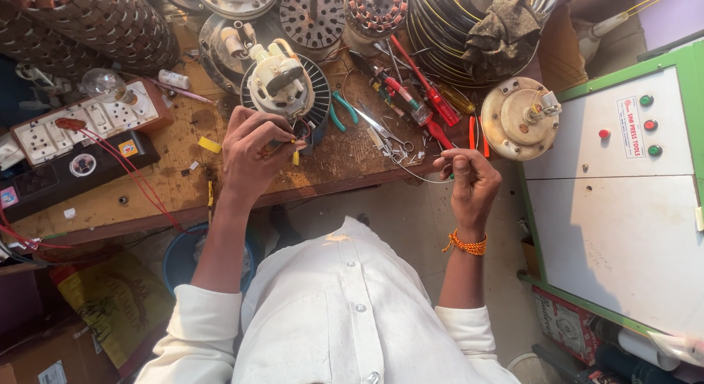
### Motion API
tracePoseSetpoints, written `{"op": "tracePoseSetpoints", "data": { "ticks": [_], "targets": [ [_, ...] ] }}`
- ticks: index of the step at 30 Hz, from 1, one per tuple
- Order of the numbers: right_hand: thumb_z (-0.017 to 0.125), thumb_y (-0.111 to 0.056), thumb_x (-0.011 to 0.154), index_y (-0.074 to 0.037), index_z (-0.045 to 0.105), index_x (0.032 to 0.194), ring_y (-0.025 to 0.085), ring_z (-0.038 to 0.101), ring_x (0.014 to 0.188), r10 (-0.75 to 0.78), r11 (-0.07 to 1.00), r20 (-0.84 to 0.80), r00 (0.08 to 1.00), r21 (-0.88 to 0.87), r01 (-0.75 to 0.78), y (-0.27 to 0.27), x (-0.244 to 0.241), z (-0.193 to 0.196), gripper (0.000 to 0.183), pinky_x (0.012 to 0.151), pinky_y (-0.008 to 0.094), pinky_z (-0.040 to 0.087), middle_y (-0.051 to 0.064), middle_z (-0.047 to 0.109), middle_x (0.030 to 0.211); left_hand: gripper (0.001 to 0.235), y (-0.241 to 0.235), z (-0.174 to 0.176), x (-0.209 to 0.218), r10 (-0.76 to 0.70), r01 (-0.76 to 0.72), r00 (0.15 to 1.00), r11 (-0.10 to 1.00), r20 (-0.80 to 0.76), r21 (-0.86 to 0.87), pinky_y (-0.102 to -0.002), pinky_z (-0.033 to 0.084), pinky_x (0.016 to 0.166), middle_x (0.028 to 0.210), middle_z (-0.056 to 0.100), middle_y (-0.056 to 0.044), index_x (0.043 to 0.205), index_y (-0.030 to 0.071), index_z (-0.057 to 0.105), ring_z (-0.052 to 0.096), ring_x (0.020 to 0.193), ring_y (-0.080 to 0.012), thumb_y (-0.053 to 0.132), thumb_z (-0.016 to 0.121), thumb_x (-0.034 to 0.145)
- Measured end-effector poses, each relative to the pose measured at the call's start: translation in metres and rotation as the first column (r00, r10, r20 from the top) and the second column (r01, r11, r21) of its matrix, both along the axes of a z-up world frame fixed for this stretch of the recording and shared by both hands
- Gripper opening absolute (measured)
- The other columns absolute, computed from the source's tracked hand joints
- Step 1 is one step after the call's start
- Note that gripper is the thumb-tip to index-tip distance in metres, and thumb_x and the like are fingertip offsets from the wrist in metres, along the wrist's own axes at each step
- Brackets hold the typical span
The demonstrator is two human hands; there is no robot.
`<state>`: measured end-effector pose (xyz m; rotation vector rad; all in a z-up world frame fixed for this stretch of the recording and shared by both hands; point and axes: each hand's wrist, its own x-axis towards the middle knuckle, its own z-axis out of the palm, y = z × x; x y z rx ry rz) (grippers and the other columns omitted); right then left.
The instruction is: The person wraps yellow electrical tape around a wire on a motor component, cuts the tape with scissors, and uses a screwdriver to tighten a screw on the motor. The person then uses pliers to adjust a part of the motor.
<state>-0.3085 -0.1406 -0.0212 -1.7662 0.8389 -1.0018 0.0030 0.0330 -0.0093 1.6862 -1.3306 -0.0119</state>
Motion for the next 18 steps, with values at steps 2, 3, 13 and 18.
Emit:
{"op": "tracePoseSetpoints", "data": {
  "ticks": [2, 3, 13, 18],
  "targets": [
    [0.059, -0.035, 0.111, 0.003, 0.071, 0.106, 0.010, 0.066, 0.072, -0.005, 1.000, 0.005, 1.000, 0.002, 0.005, 0.001, -0.002, -0.001, 0.040, 0.068, 0.023, 0.054, 0.009, 0.074, 0.089, 0.021, -0.002, 0.002, -0.005, 0.004, -0.006, 0.999, 0.999, -0.045, -0.039, -0.035, 0.051, 0.083, 0.100, 0.073, -0.002, 0.088, 0.006, 0.071, 0.062, 0.094, -0.0214, 0.007, 0.090, 0.079],
    [0.059, -0.036, 0.111, 0.003, 0.071, 0.106, 0.010, 0.066, 0.072, -0.007, 1.000, 0.007, 1.000, 0.004, 0.007, 0.001, -0.003, -0.002, 0.041, 0.068, 0.023, 0.055, 0.009, 0.074, 0.088, 0.019, -0.002, 0.003, -0.007, 0.006, -0.010, 0.998, 0.998, -0.067, -0.058, -0.034, 0.051, 0.081, 0.100, 0.073, -0.003, 0.088, 0.005, 0.071, 0.063, 0.091, -0.0206, 0.005, 0.089, 0.081],
    [0.056, -0.044, 0.110, 0.002, 0.070, 0.104, 0.011, 0.067, 0.072, -0.026, 1.000, 0.046, 0.999, 0.000, 0.026, 0.005, -0.005, -0.005, 0.049, 0.067, 0.024, 0.055, 0.010, 0.074, 0.087, 0.006, 0.000, 0.016, -0.016, 0.045, -0.078, 0.909, 0.995, -0.414, -0.063, -0.024, 0.057, 0.071, 0.107, 0.078, -0.006, 0.102, 0.000, 0.077, 0.069, 0.082, -0.0061, 0.004, 0.074, 0.099],
    [0.057, -0.045, 0.109, 0.002, 0.071, 0.105, 0.011, 0.066, 0.072, -0.011, 1.000, 0.058, 0.998, 0.028, 0.009, 0.009, 0.000, -0.006, 0.050, 0.067, 0.024, 0.054, 0.010, 0.074, 0.087, 0.011, 0.005, 0.010, -0.016, 0.148, -0.117, 0.849, 0.989, -0.508, 0.093, -0.023, 0.055, 0.059, 0.100, 0.079, -0.004, 0.106, 0.002, 0.075, 0.067, 0.065, -0.0044, 0.007, 0.069, 0.099]
  ]
}}
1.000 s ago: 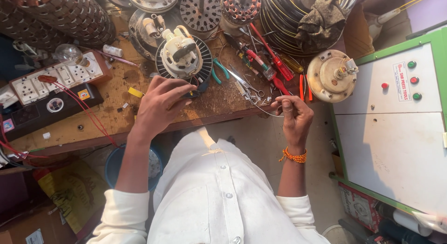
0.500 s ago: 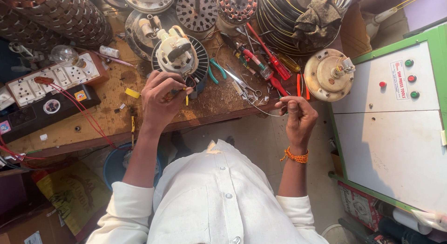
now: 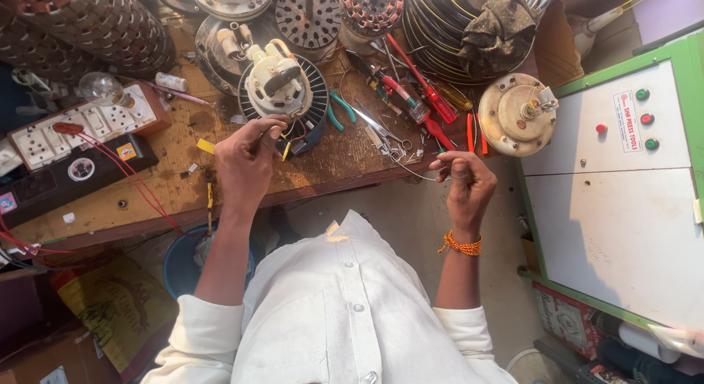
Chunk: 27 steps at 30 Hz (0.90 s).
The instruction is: The person wraps yellow electrical tape around a wire on a motor component, cuts the tape with scissors, and uses a screwdriver to tighten a screw on the motor. The person then uses pliers to adjust a part of the motor.
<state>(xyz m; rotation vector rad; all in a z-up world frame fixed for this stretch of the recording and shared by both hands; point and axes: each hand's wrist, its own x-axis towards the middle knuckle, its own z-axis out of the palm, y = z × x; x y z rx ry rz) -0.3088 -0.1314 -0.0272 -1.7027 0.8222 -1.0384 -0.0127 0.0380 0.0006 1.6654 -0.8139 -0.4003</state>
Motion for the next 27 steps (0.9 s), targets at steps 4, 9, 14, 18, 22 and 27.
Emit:
{"op": "tracePoseSetpoints", "data": {
  "ticks": [4, 9, 14, 18, 22, 27],
  "targets": [
    [0.058, -0.042, 0.109, 0.001, 0.071, 0.103, 0.011, 0.069, 0.076, 0.046, 0.998, -0.004, 0.999, 0.042, -0.046, 0.008, 0.013, -0.006, 0.045, 0.067, 0.024, 0.055, 0.009, 0.074, 0.088, 0.014, 0.000, -0.018, -0.006, 0.121, -0.118, 0.990, 0.992, 0.071, -0.039, -0.023, 0.048, 0.064, 0.094, 0.073, -0.004, 0.111, 0.003, 0.078, 0.061, 0.072, -0.0057, 0.014, 0.076, 0.101],
    [0.060, -0.035, 0.106, -0.001, 0.072, 0.102, 0.011, 0.073, 0.082, 0.195, 0.972, -0.060, 0.979, 0.148, -0.184, 0.028, 0.037, -0.022, 0.036, 0.067, 0.024, 0.057, 0.007, 0.075, 0.091, 0.038, 0.010, -0.049, -0.007, 0.033, -0.179, 0.910, 0.930, -0.413, -0.320, -0.016, 0.047, 0.073, 0.120, 0.069, 0.006, 0.139, 0.013, 0.058, 0.055, 0.086, 0.0008, 0.028, 0.064, 0.104],
    [0.062, -0.032, 0.104, -0.001, 0.074, 0.102, 0.012, 0.074, 0.085, 0.341, 0.929, -0.118, 0.933, 0.190, -0.316, 0.044, 0.056, -0.026, 0.033, 0.069, 0.024, 0.058, 0.007, 0.076, 0.093, 0.026, 0.026, -0.081, -0.013, 0.065, -0.128, 0.868, 0.987, -0.492, -0.095, -0.022, 0.051, 0.070, 0.103, 0.071, -0.003, 0.131, 0.006, 0.064, 0.065, 0.084, -0.0057, 0.020, 0.063, 0.109],
    [0.063, -0.030, 0.104, 0.000, 0.074, 0.102, 0.012, 0.074, 0.085, 0.378, 0.917, -0.150, 0.914, 0.200, -0.346, 0.052, 0.068, -0.018, 0.032, 0.068, 0.025, 0.059, 0.007, 0.076, 0.092, 0.058, 0.027, -0.094, -0.026, 0.090, 0.007, 0.847, 0.984, -0.524, 0.180, -0.021, 0.052, 0.066, 0.098, 0.074, -0.007, 0.144, 0.019, 0.046, 0.068, 0.083, -0.0076, 0.014, 0.072, 0.093],
    [0.064, -0.028, 0.104, 0.001, 0.074, 0.102, 0.011, 0.071, 0.079, 0.380, 0.917, -0.212, 0.900, 0.211, -0.337, 0.061, 0.071, -0.009, 0.030, 0.069, 0.025, 0.057, 0.007, 0.076, 0.089, 0.076, 0.014, -0.096, -0.046, 0.051, -0.018, 0.854, 0.998, -0.518, 0.068, -0.026, 0.059, 0.052, 0.109, 0.067, -0.007, 0.142, 0.023, 0.031, 0.070, 0.083, -0.0121, 0.013, 0.077, 0.083],
    [0.064, -0.027, 0.103, 0.001, 0.074, 0.102, 0.011, 0.072, 0.084, 0.358, 0.928, -0.204, 0.911, 0.189, -0.322, 0.064, 0.075, -0.001, 0.030, 0.069, 0.025, 0.058, 0.007, 0.075, 0.091, 0.063, -0.007, -0.100, -0.048, 0.181, -0.139, 0.867, 0.983, -0.464, 0.123, -0.027, 0.058, 0.053, 0.104, 0.068, -0.009, 0.143, 0.020, 0.038, 0.071, 0.075, -0.0167, 0.018, 0.077, 0.093]
  ]
}}
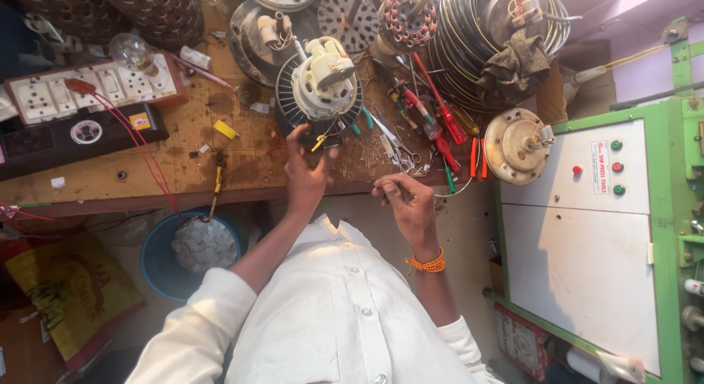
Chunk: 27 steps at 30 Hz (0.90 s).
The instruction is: The person wraps yellow electrical tape around a wire on a motor component, cuts the tape with scissors, and uses a screwdriver to tighten a screw on the motor. The person then uses pliers to adjust a part of the motor.
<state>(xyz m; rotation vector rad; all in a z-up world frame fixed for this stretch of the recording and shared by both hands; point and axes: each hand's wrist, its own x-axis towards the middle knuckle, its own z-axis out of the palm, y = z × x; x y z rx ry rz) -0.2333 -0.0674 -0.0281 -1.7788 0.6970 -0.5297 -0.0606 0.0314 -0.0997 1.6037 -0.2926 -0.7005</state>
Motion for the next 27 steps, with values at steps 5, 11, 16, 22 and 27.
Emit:
{"op": "tracePoseSetpoints", "data": {
  "ticks": [5, 11, 16, 22, 27],
  "targets": [
    [0.063, -0.028, 0.105, 0.002, 0.074, 0.104, 0.011, 0.070, 0.083, -0.041, 0.999, 0.002, 0.999, -0.004, 0.041, -0.001, -0.011, 0.001, 0.032, 0.070, 0.025, 0.057, 0.007, 0.075, 0.091, 0.034, -0.011, -0.014, 0.000, 0.124, -0.090, 0.971, 0.981, 0.204, -0.169, -0.035, 0.056, 0.079, 0.108, 0.071, -0.009, 0.132, 0.012, 0.055, 0.068, 0.094, -0.0173, 0.007, 0.074, 0.103],
    [0.062, -0.027, 0.105, 0.002, 0.073, 0.105, 0.012, 0.073, 0.086, -0.088, 0.996, 0.036, 0.995, 0.017, 0.088, -0.003, -0.015, 0.000, 0.032, 0.070, 0.025, 0.057, 0.007, 0.075, 0.093, 0.049, 0.014, 0.003, 0.002, 0.163, -0.145, 0.948, 0.986, 0.273, -0.087, -0.033, 0.055, 0.088, 0.119, 0.067, -0.007, 0.133, 0.009, 0.045, 0.068, 0.100, -0.0167, -0.002, 0.069, 0.092],
    [0.062, -0.027, 0.106, 0.002, 0.072, 0.105, 0.013, 0.072, 0.086, -0.075, 0.996, 0.083, 0.994, 0.057, 0.070, -0.005, -0.016, -0.002, 0.031, 0.071, 0.026, 0.057, 0.008, 0.074, 0.094, 0.053, 0.029, 0.017, 0.013, 0.253, -0.106, 0.815, 0.949, 0.521, -0.296, -0.036, 0.053, 0.110, 0.135, 0.055, -0.011, 0.139, 0.007, 0.043, 0.060, 0.127, -0.0219, -0.008, 0.071, 0.098],
    [0.062, -0.032, 0.105, 0.001, 0.073, 0.105, 0.012, 0.072, 0.087, 0.014, 0.997, 0.148, 0.989, 0.077, -0.025, -0.006, -0.001, 0.004, 0.035, 0.071, 0.025, 0.057, 0.008, 0.074, 0.093, 0.058, 0.013, 0.023, 0.046, 0.227, 0.058, 0.816, 0.883, 0.532, -0.466, -0.034, 0.052, 0.111, 0.138, 0.056, -0.011, 0.141, 0.006, 0.040, 0.061, 0.126, -0.0221, -0.010, 0.074, 0.096],
    [0.062, -0.038, 0.105, 0.002, 0.074, 0.105, 0.010, 0.069, 0.080, 0.058, 0.997, 0.173, 0.983, 0.048, -0.067, -0.009, 0.014, 0.012, 0.041, 0.070, 0.024, 0.056, 0.007, 0.074, 0.091, 0.046, 0.009, 0.031, 0.074, 0.102, 0.201, 0.797, 0.885, 0.595, -0.420, -0.031, 0.061, 0.099, 0.133, 0.064, -0.012, 0.126, 0.004, 0.054, 0.069, 0.117, -0.0187, -0.014, 0.078, 0.091]
  ]
}}
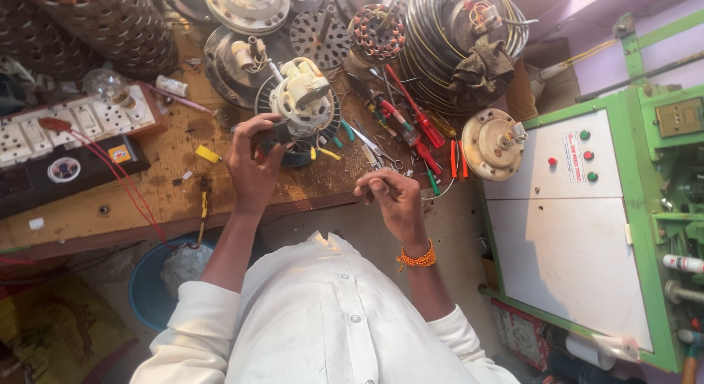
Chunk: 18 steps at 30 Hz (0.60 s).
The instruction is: The person wraps yellow electrical tape around a wire on a motor component, cuts the tape with scissors, and uses a screwdriver to tighten a screw on the motor. The person then uses pliers to adjust a part of the motor.
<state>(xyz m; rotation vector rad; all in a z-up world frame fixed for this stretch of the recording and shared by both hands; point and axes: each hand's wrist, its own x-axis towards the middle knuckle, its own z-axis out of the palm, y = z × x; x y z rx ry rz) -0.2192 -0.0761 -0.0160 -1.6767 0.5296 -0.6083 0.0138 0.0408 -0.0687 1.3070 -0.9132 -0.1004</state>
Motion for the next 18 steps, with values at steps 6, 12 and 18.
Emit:
{"op": "tracePoseSetpoints", "data": {
  "ticks": [6, 12, 18],
  "targets": [
    [0.060, -0.038, 0.107, 0.001, 0.073, 0.103, 0.010, 0.069, 0.080, -0.017, 1.000, 0.019, 1.000, 0.021, 0.016, 0.009, 0.006, 0.000, 0.041, 0.069, 0.024, 0.056, 0.007, 0.074, 0.088, 0.040, 0.003, 0.008, 0.002, -0.101, 0.107, 0.981, 0.994, -0.168, 0.023, -0.030, 0.061, 0.098, 0.132, 0.059, -0.014, 0.122, 0.003, 0.054, 0.064, 0.119, -0.0177, -0.012, 0.071, 0.090],
    [0.060, -0.038, 0.106, 0.001, 0.072, 0.102, 0.011, 0.071, 0.082, -0.041, 0.999, 0.011, 0.999, 0.033, 0.041, 0.016, 0.006, -0.003, 0.041, 0.069, 0.024, 0.057, 0.007, 0.074, 0.090, 0.030, 0.010, 0.023, 0.002, -0.061, 0.050, 0.985, 0.996, 0.159, 0.068, -0.037, 0.055, 0.104, 0.134, 0.063, -0.014, 0.129, 0.004, 0.060, 0.064, 0.122, -0.0265, -0.007, 0.065, 0.102],
    [0.060, -0.039, 0.107, 0.000, 0.073, 0.102, 0.011, 0.070, 0.081, -0.075, 0.996, 0.014, 0.997, 0.040, 0.074, 0.016, 0.013, -0.002, 0.041, 0.069, 0.025, 0.057, 0.007, 0.074, 0.090, 0.046, -0.003, 0.026, -0.001, -0.258, 0.256, 0.966, 0.961, -0.002, -0.099, -0.036, 0.058, 0.108, 0.140, 0.059, -0.017, 0.136, 0.008, 0.046, 0.062, 0.129, -0.0263, -0.013, 0.061, 0.098]
  ]
}}
